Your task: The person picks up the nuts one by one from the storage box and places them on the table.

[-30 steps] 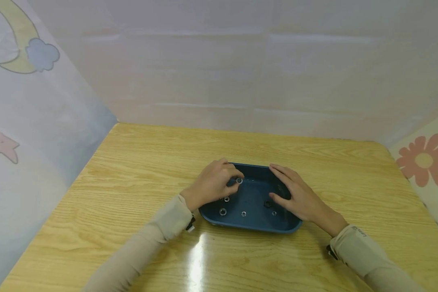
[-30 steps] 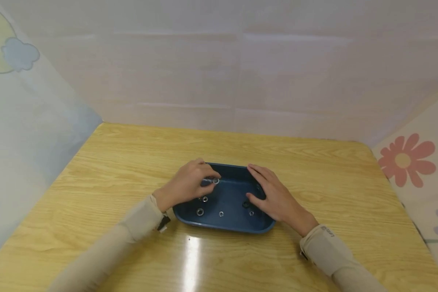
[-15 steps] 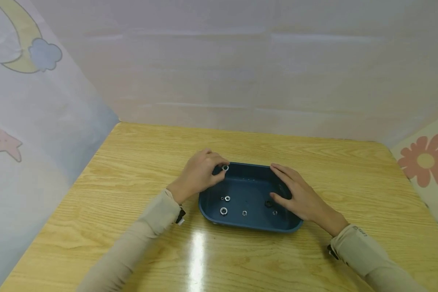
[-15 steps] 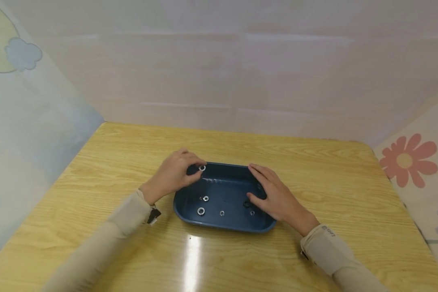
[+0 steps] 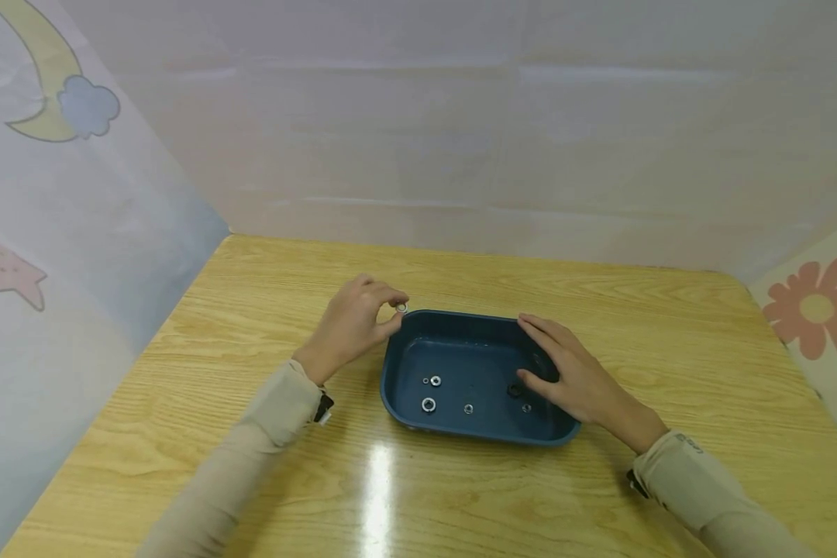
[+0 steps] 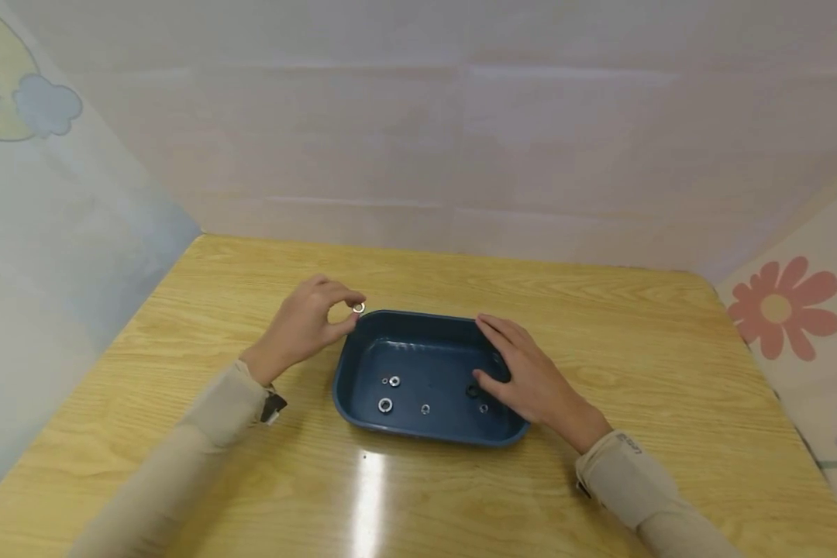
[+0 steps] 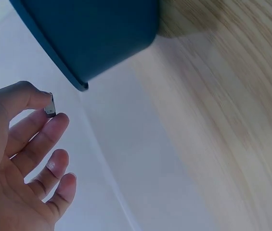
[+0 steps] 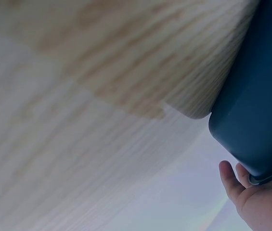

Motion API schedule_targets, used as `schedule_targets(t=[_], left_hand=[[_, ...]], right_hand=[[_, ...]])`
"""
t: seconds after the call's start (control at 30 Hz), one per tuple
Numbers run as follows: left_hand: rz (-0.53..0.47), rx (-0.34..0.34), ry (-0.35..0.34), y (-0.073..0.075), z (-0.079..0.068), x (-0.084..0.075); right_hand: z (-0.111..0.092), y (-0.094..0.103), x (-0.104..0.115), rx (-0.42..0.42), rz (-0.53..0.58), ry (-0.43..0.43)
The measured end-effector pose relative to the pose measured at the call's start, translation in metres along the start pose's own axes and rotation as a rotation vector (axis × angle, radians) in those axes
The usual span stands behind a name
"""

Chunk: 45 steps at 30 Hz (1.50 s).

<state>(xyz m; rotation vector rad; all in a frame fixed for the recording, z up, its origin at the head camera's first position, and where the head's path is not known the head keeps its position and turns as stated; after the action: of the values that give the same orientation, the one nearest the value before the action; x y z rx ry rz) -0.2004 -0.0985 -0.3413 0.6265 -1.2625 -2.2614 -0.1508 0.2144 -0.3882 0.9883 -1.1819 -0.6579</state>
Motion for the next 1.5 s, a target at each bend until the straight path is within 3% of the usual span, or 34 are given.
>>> schedule_targets(t=[0.73,1.5], left_hand=[[0.030,-0.008,0.100,0.010,-0.024,0.034],[0.037,0.089,0.190,0.013,-0.051,0.070]], right_hand=[[-0.001,-0.002,0.002,0.001,0.000,-0.007],[-0.001,-0.002,0.003,0.003,0.007,-0.007]])
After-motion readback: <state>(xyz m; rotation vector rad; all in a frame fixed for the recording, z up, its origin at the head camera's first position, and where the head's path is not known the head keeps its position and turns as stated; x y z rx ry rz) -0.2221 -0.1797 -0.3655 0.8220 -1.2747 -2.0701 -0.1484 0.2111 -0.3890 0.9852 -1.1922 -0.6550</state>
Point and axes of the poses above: each hand's wrist, its own z-axis towards the middle knuckle, its own y-axis out of the back of the hand, x = y × z, the point moved 3 cm from there along z, towards the middle knuckle, and after that the axes turned 14 degrees about -y, right-handed, at the moved point
